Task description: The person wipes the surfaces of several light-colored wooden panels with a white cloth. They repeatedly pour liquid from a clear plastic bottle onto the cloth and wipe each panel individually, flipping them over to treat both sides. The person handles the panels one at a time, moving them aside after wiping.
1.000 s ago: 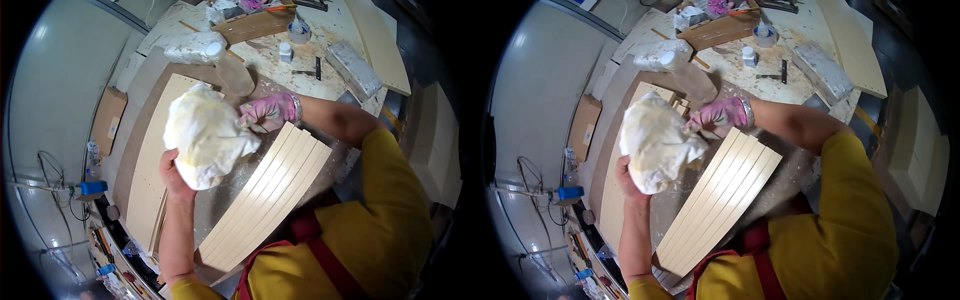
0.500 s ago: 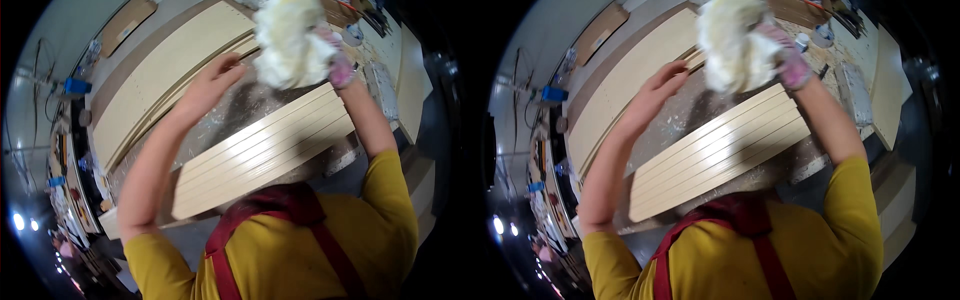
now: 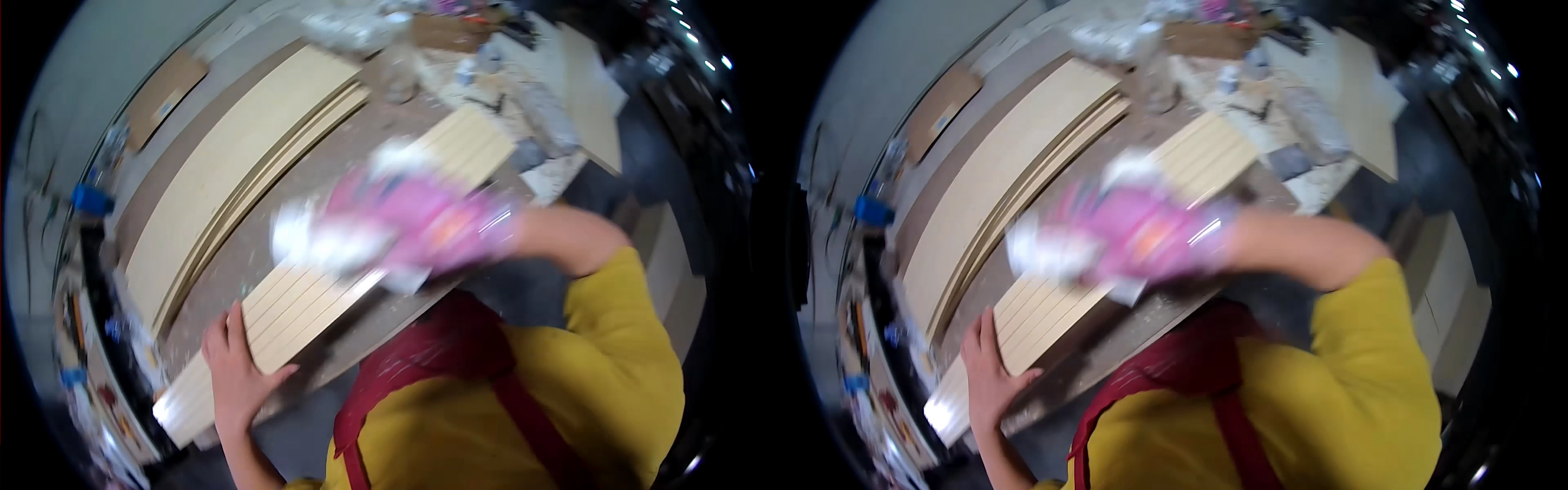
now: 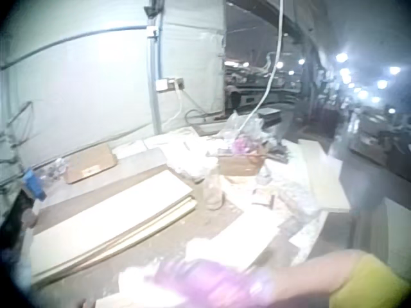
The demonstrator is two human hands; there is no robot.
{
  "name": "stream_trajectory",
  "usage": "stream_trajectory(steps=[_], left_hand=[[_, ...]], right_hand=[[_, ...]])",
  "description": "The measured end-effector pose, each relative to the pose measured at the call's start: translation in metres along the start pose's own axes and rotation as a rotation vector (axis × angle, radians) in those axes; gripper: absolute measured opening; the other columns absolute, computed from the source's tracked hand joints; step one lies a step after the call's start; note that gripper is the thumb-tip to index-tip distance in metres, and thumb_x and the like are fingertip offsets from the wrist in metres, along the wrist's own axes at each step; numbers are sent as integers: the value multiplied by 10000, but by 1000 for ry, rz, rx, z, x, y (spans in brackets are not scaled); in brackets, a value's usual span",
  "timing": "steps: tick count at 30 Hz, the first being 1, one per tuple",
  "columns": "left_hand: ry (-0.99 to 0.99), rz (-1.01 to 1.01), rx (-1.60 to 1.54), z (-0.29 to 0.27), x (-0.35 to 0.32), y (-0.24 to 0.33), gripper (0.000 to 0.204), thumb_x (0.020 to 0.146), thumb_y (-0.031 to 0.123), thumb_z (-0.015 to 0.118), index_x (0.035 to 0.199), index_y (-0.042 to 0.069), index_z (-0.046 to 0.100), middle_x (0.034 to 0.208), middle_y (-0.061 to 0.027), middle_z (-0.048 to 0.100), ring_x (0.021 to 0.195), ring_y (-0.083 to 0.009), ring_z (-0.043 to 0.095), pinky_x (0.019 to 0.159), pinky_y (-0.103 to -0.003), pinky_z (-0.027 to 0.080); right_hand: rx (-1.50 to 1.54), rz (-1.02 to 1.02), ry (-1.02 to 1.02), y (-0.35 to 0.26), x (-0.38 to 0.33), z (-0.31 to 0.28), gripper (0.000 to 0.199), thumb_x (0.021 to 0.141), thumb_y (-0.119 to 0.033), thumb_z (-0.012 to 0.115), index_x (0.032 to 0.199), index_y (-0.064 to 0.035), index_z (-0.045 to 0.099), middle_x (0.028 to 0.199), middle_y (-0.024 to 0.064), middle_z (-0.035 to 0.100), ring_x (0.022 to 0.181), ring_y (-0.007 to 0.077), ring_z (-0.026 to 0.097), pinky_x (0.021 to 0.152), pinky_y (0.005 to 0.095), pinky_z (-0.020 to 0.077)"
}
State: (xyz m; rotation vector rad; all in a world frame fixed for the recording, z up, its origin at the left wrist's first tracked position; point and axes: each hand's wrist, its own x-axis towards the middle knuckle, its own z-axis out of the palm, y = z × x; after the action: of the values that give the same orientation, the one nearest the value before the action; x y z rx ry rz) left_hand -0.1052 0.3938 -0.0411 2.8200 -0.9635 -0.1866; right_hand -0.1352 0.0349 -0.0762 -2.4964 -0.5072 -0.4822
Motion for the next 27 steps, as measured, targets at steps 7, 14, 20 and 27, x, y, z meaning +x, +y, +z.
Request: stream_trajectory(steps=[7,14,20,27], left_hand=[[86,19,-14,7,-5,1,1000,554,333,814,1392,32,357,1275,-221,410,1188,-392,388,1032,-463,276],[105,38,21,9,-12,-11,988,623,478,737,1419,42,347,1292,-226,420,1207,-391,395,1037,-472,282],[135,97,-6,9,-8,-13,979,613,431,761,1403,19,354,1280,-225,424,1200,-377,399,1035,-467,277],[178,117,3,13,-9,-12,968,592,373,796,1383,14,370,1264,-223,426,1185,-378,398,1033,-464,281]], right_hand=[[-477,592,-32,60,-12,-64,236,874,-199,527,1082,-98,574,906,111,634,794,298,646,698,400,531],[-437,261,-27,0,-4,-23,267,813,-117,565,1079,-107,546,967,104,611,863,271,640,691,396,526],[-632,534,32,59,-18,-63,200,847,-161,528,1040,-121,563,785,136,645,718,310,658,633,421,521],[-591,500,47,53,-18,-80,172,861,-193,561,992,-95,612,854,152,664,771,327,658,668,433,507]])
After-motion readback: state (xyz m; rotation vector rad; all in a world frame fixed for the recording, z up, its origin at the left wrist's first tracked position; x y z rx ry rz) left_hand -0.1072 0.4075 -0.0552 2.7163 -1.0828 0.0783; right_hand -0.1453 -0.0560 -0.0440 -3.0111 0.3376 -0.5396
